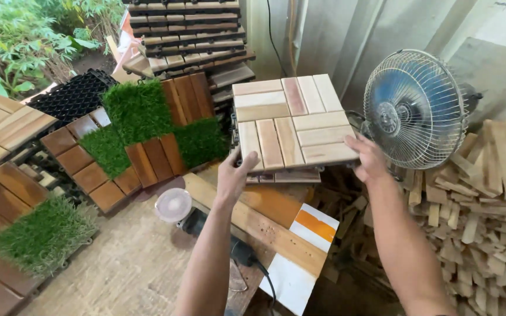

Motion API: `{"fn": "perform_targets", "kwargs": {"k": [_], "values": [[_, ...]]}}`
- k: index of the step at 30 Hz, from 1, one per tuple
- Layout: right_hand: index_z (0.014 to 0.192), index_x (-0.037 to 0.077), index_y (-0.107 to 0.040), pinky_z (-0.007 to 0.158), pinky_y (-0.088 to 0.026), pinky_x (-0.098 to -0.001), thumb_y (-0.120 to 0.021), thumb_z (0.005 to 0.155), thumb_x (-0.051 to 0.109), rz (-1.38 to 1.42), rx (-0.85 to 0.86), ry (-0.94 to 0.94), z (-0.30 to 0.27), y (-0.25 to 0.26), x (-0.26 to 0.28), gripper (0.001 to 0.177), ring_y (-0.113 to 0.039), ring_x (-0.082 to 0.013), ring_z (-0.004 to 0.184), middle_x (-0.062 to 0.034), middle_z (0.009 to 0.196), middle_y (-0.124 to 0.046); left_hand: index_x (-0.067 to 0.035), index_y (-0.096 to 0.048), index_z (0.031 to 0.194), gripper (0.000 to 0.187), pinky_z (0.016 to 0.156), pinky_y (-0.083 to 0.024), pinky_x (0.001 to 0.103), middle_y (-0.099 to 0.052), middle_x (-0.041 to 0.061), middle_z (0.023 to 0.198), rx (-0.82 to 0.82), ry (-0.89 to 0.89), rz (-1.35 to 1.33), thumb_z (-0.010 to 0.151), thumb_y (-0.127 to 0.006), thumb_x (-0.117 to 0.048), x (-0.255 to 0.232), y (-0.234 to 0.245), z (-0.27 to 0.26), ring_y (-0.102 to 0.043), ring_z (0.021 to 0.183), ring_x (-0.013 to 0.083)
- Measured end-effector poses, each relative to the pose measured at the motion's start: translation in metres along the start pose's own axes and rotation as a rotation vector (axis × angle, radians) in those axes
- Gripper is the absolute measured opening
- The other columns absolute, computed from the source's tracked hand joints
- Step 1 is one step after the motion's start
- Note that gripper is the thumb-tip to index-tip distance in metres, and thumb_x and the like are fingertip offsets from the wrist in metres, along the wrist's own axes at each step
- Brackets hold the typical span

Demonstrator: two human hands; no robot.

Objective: Sanding the surface and edges of wooden interlocking floor tiles using an angle grinder with a sanding disc and manual sandpaper.

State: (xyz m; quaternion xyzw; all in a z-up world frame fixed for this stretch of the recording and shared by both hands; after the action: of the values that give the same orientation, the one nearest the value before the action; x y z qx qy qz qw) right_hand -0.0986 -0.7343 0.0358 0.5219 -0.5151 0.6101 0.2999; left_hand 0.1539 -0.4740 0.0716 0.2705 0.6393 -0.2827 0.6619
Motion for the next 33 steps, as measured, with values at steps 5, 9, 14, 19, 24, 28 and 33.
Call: {"fn": "perform_targets", "kwargs": {"k": [5, 9, 14, 19, 24, 28, 33], "values": [[0.154, 0.024, -0.051, 0.113, -0.041, -0.0522, -0.078, 0.086, 0.052, -0.89, -0.044, 0.012, 0.076, 0.029, -0.056, 0.078, -0.05, -0.0356, 0.139, -0.0155, 0.148, -0.056, -0.002, -0.056, 0.112, 0.052, 0.115, -0.042, 0.048, -0.055, 0.023, 0.144, 0.037, -0.047, 0.396, 0.084, -0.079, -0.039, 0.084, -0.012, 0.055, -0.051, 0.138, 0.0387], [0.163, 0.028, -0.036, 0.118, -0.034, -0.056, -0.056, 0.098, 0.065, -1.137, -0.001, 0.009, 0.043, 0.01, -0.048, 0.078, -0.042, -0.0411, 0.145, -0.0219, 0.158, -0.045, -0.005, -0.063, 0.138, 0.061, 0.117, -0.041, 0.043, -0.05, 0.017, 0.155, -0.018, -0.158, 0.677, 0.085, -0.077, -0.032, 0.09, -0.028, 0.042, -0.05, 0.14, 0.0384], [0.164, 0.013, -0.035, 0.122, -0.023, -0.0588, -0.044, 0.106, 0.06, -1.245, -0.024, 0.152, -0.003, -0.013, -0.029, 0.075, -0.032, -0.0459, 0.149, -0.0277, 0.16, -0.039, 0.005, -0.052, 0.146, 0.074, 0.118, -0.039, 0.049, -0.044, 0.027, 0.155, -0.011, -0.271, 0.615, 0.082, -0.077, -0.021, 0.08, -0.024, -0.01, -0.045, 0.14, 0.0467], [0.155, -0.002, -0.052, 0.121, -0.016, -0.0645, -0.049, 0.114, 0.037, -1.272, -0.04, 0.532, -0.063, -0.041, -0.06, 0.056, -0.023, -0.0506, 0.15, -0.0295, 0.162, -0.035, 0.009, -0.057, 0.138, 0.064, 0.113, -0.044, 0.046, -0.048, 0.031, 0.15, -0.092, -0.468, 0.524, 0.081, -0.075, -0.013, 0.061, 0.009, -0.109, -0.052, 0.132, 0.0461], [0.132, -0.004, -0.07, 0.125, -0.03, -0.0605, -0.069, 0.101, 0.01, -1.021, 0.223, 1.049, -0.15, -0.093, -0.1, 0.034, -0.035, -0.0472, 0.15, -0.0264, 0.155, -0.048, -0.007, -0.058, 0.14, 0.05, 0.094, -0.055, 0.038, -0.053, 0.013, 0.15, -0.028, -0.207, 0.414, 0.094, -0.069, -0.022, 0.059, 0.073, -0.204, -0.062, 0.124, 0.0269], [0.128, -0.001, -0.071, 0.122, -0.039, -0.0485, -0.064, 0.1, 0.016, -0.95, 0.522, 0.89, -0.216, -0.14, -0.126, 0.033, -0.045, -0.0357, 0.146, -0.0181, 0.15, -0.055, -0.006, -0.064, 0.132, 0.042, 0.107, -0.048, 0.04, -0.064, 0.015, 0.134, -0.292, -0.195, 0.455, 0.096, -0.068, -0.027, 0.09, 0.121, -0.272, -0.062, 0.125, 0.0294], [0.128, 0.005, -0.07, 0.122, -0.039, -0.0409, -0.066, 0.097, 0.018, -0.857, 0.753, 0.727, -0.258, -0.185, -0.144, 0.033, -0.054, -0.027, 0.14, -0.0117, 0.142, -0.064, -0.006, -0.07, 0.126, 0.036, 0.106, -0.05, 0.037, -0.073, 0.009, 0.126, -0.588, 0.073, 0.38, 0.094, -0.067, -0.023, 0.103, 0.165, -0.342, -0.066, 0.12, 0.0223]]}}
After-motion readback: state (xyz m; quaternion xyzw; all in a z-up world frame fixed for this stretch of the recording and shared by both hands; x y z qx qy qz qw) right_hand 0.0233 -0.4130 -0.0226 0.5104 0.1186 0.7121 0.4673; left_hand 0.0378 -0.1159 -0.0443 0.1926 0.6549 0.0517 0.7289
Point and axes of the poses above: each hand's wrist, its own z-axis towards the middle knuckle, its own y-axis out of the back of the hand, x = y × z, the point moved 3 cm from there along z, towards the middle knuckle
